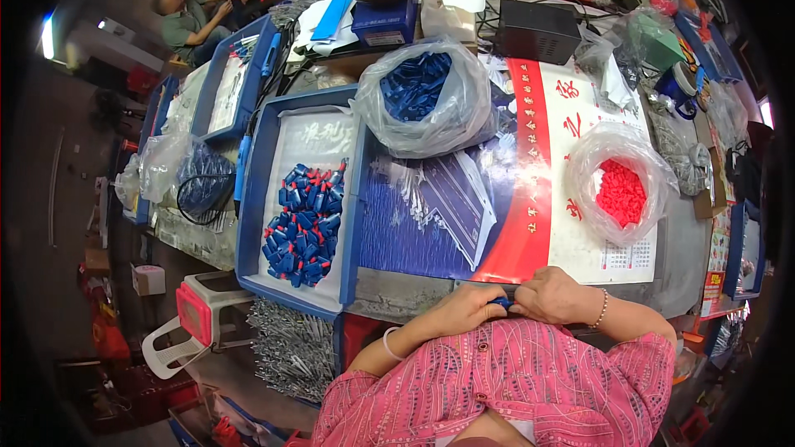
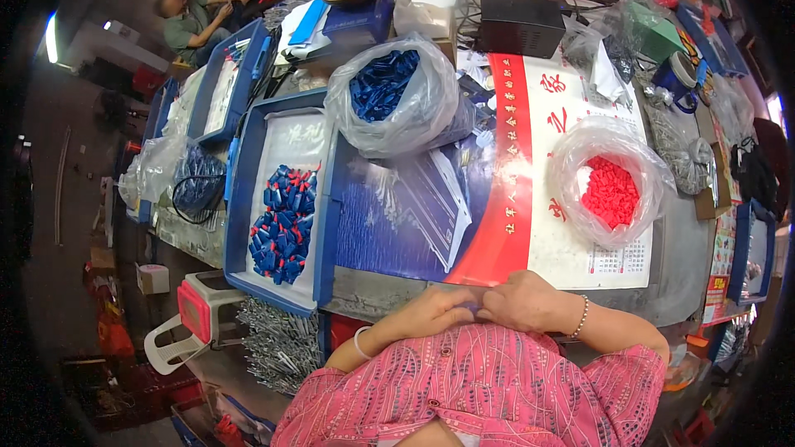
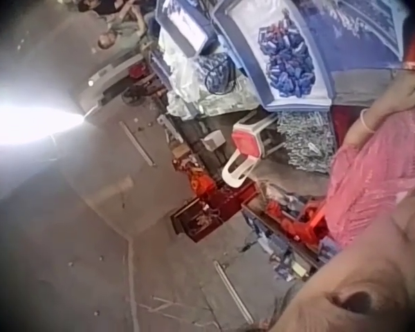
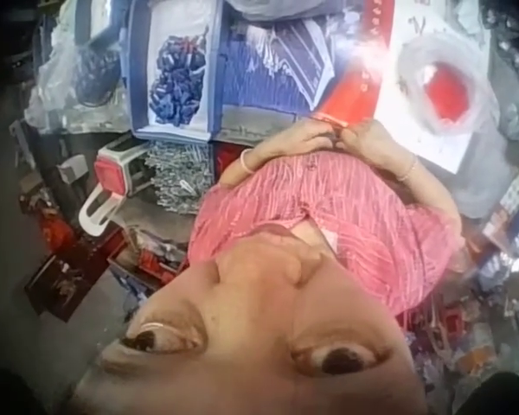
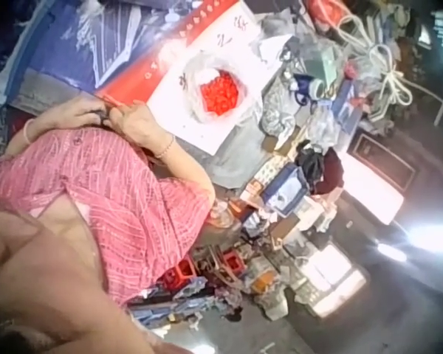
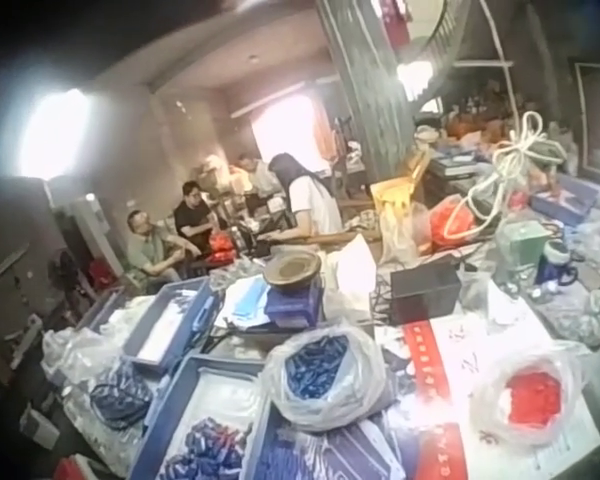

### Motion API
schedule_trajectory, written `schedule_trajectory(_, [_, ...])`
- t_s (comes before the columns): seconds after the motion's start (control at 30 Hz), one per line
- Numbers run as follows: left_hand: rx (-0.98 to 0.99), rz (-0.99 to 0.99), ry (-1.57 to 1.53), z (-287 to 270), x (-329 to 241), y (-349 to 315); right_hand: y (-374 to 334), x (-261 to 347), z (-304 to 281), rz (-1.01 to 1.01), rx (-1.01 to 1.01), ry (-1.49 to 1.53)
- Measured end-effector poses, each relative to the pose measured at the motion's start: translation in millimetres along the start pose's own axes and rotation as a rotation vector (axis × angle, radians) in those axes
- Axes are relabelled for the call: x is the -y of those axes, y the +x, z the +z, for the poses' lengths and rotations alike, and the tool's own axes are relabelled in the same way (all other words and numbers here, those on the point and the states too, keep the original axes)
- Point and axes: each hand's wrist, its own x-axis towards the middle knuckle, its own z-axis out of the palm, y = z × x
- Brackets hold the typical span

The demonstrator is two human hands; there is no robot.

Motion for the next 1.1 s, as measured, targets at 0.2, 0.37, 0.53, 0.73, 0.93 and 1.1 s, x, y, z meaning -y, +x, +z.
schedule_trajectory(0.2, [-0.238, 0.033, 0.247, 13.8, 6.4, 1.2, 9.2, 2.9, 24.8, 0.479, -0.029, 1.060])
schedule_trajectory(0.37, [-0.207, -0.001, 0.455, 15.9, 19.0, -2.4, 3.0, -5.1, 28.4, 0.850, 0.222, 1.706])
schedule_trajectory(0.53, [0.105, -0.189, -0.267, 2.2, 23.4, -3.3, 9.2, -3.8, -7.8, -0.075, -0.126, -0.107])
schedule_trajectory(0.73, [-0.016, 0.090, -0.172, 17.4, 28.1, 0.1, 1.5, -1.4, 11.0, -0.117, -0.064, 0.014])
schedule_trajectory(0.93, [-0.252, 0.067, 0.545, 24.0, 33.6, 1.3, 5.5, -10.1, 31.4, 0.664, 0.161, 1.156])
schedule_trajectory(1.1, [-0.197, 0.067, 0.403, 15.4, 24.2, 3.2, -1.2, -9.8, 30.7, 0.291, -0.085, 0.507])
